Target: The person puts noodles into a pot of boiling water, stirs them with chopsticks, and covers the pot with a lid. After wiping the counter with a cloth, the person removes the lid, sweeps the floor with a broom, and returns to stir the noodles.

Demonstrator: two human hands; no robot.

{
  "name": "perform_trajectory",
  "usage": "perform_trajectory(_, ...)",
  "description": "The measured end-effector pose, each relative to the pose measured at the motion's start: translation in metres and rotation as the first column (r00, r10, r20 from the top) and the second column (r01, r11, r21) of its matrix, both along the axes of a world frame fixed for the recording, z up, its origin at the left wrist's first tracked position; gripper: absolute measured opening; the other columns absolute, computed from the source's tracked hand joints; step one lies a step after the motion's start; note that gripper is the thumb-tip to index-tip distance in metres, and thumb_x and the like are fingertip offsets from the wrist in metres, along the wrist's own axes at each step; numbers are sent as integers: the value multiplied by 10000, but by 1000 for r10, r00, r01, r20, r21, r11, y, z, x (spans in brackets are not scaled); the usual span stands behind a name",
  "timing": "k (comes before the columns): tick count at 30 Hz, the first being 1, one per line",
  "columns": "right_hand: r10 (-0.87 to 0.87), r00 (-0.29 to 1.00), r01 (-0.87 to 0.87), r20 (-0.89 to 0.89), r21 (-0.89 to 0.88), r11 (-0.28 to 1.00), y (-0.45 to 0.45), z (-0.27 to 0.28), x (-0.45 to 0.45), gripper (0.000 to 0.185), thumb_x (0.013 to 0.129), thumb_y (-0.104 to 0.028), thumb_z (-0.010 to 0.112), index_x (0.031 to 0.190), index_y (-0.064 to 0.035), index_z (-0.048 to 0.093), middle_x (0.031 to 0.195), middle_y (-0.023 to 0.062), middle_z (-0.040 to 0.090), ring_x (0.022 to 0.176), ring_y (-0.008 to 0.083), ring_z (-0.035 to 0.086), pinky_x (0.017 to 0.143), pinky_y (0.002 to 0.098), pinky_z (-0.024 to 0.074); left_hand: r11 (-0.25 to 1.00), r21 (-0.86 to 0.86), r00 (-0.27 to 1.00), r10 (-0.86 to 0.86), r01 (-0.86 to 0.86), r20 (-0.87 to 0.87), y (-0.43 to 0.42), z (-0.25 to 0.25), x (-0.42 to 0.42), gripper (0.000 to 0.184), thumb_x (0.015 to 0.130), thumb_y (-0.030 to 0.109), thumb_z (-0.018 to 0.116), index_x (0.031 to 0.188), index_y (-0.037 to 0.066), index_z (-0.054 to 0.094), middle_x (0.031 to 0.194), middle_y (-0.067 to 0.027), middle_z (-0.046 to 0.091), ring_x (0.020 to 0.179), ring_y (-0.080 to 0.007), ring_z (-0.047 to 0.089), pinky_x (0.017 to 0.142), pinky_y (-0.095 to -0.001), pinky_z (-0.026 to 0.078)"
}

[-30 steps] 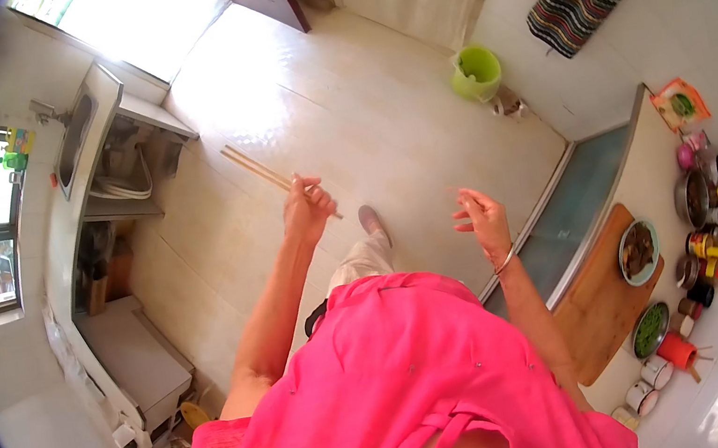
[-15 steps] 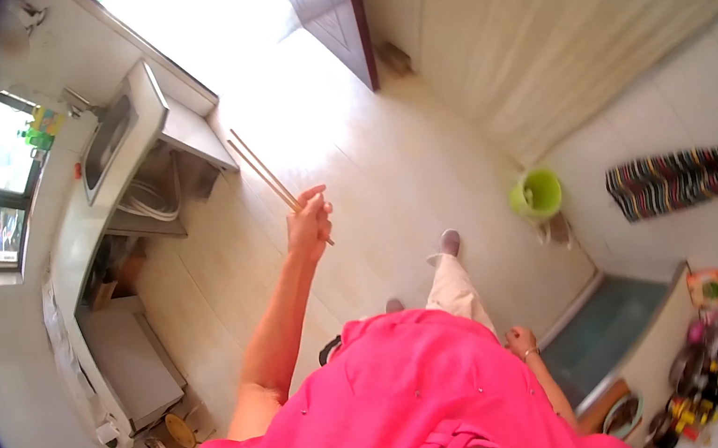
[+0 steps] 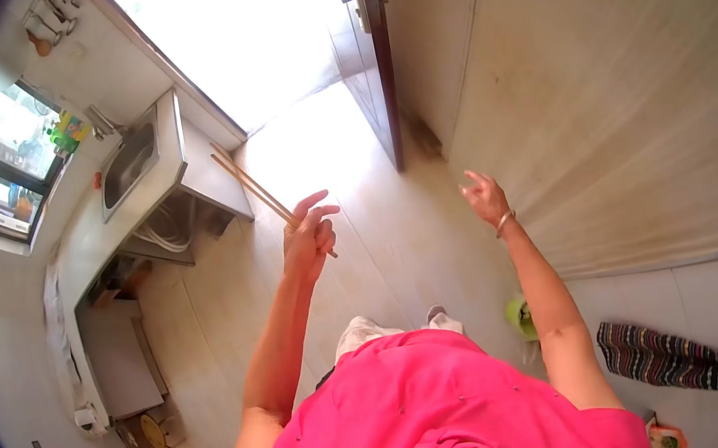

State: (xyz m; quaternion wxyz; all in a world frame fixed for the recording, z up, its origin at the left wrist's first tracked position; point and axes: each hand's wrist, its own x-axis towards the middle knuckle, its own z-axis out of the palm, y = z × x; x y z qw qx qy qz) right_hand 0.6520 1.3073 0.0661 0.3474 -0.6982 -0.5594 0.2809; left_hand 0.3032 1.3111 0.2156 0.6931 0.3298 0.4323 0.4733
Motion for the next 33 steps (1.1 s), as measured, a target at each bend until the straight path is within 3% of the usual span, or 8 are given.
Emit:
perform_trajectory(3,95,995,-99,33,145,984,99,53,-22,513,785,-302,645,1211,-38,536,1211,183,515,1034,291,553,886,369,452,1000,16,999,16,-17,45,30,-1,-4,261,930,33,400,1150,6,537,899,-107,613,451,-41,287,401,-195,273)
perform_trajectory(7,102,994,-87,-43,263,961,227,78,-40,679,784,-319,652,1296,47,397,1326,235,412,1255,339,378,1055,365,305,999,52,996,10,-15,91,81,7,-15,252,934,37,408,1142,8,548,909,-94,615,479,-45,314,433,-195,297)
perform_trajectory(17,-127,976,196,-175,464,864,423,75,-89,784,767,-253,680,1338,91,268,1379,273,320,1299,363,307,1087,362,237,977,186,987,-128,108,99,269,11,-82,258,940,90,447,1157,35,573,1009,-89,614,699,-86,546,614,-201,467)
perform_trajectory(23,-445,892,429,-83,465,774,422,69,-130,752,789,-267,663,1327,91,278,1351,272,342,1264,376,336,1077,393,247,958,244,986,-164,151,35,355,41,-88,272,937,90,442,1174,26,559,1085,-107,604,883,-134,595,767,-255,513)
perform_trajectory(28,-301,939,342,-166,395,852,416,79,-162,753,810,-274,635,1334,107,251,1368,280,318,1285,377,307,1085,388,224,924,313,958,-265,219,112,426,58,-53,317,926,59,438,1233,2,498,1268,-154,501,1171,-247,484,970,-391,428)
perform_trajectory(30,-129,922,261,-365,340,903,397,93,-199,714,810,-216,645,1362,34,268,1337,237,367,1233,346,394,987,385,379,916,349,957,-258,198,133,436,60,-62,325,925,61,439,1240,3,493,1313,-158,463,1256,-275,405,1015,-428,382)
perform_trajectory(31,-117,947,222,-299,346,911,395,91,-212,690,817,-197,648,1375,-26,281,1322,187,392,1198,312,440,904,373,452,919,350,968,-230,180,105,448,63,-66,336,924,59,431,1252,11,487,1350,-153,428,1285,-282,367,1034,-439,360)
perform_trajectory(33,83,953,6,-291,293,956,391,90,-217,677,828,-211,645,1379,-51,286,1328,152,394,1195,289,447,890,372,463,906,397,973,-204,146,109,463,64,-75,344,936,29,371,1255,47,500,1371,-123,410,1298,-257,353,1052,-430,350)
